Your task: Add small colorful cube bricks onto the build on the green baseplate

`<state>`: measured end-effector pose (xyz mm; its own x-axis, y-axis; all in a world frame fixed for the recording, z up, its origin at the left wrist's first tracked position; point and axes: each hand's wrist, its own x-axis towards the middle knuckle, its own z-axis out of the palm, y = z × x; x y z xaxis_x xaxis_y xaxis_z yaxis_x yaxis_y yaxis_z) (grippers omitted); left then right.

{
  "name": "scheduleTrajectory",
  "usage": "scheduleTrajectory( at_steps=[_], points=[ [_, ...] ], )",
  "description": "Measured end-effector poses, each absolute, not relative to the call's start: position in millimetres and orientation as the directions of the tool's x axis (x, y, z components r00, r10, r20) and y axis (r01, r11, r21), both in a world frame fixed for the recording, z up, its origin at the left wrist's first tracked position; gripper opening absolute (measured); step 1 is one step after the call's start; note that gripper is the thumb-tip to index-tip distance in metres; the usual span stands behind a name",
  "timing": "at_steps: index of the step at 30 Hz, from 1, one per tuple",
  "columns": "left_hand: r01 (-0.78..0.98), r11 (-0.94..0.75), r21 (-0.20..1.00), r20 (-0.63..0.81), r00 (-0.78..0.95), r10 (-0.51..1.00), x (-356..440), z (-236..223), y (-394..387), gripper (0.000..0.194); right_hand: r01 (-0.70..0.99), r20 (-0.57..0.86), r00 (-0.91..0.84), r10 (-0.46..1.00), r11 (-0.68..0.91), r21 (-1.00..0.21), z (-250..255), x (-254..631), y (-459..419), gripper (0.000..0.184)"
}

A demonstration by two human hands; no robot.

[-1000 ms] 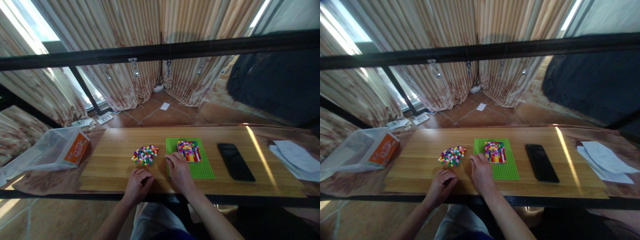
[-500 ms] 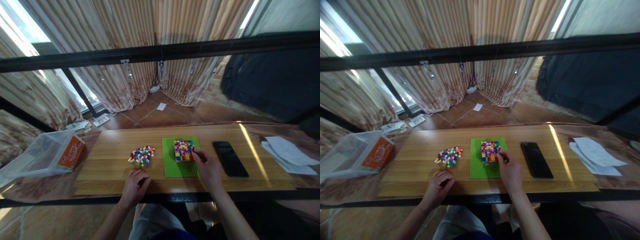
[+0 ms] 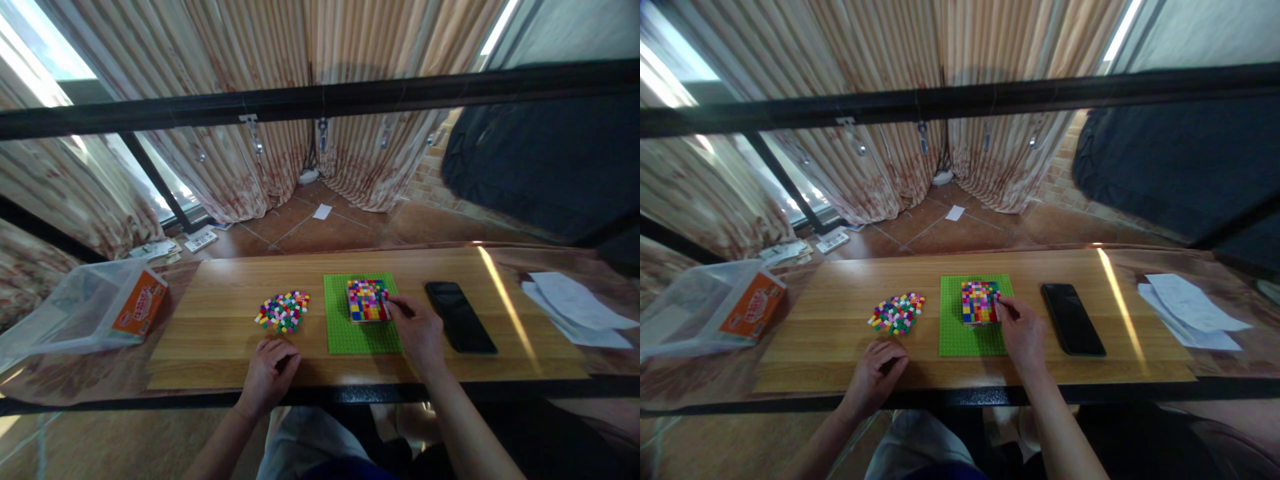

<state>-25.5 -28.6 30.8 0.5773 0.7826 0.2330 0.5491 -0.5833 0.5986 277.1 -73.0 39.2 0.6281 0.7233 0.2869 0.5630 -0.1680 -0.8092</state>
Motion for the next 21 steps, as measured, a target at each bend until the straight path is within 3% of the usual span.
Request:
scheduleTrajectory(
  at_steps=[11,21],
  points=[
    [0.549,-0.589,0.593,0.238,0.579,0.780,-24,33,-29,0.017,0.741,0.387,0.524,0.759,-0.182,-0.647,38,276,-64,0.031],
    [0.556,-0.575,0.600,0.224,0.573,0.788,-25,31,-29,0.016,0.712,0.407,0.534,0.742,-0.134,-0.689,32,277,-57,0.027]
  ],
)
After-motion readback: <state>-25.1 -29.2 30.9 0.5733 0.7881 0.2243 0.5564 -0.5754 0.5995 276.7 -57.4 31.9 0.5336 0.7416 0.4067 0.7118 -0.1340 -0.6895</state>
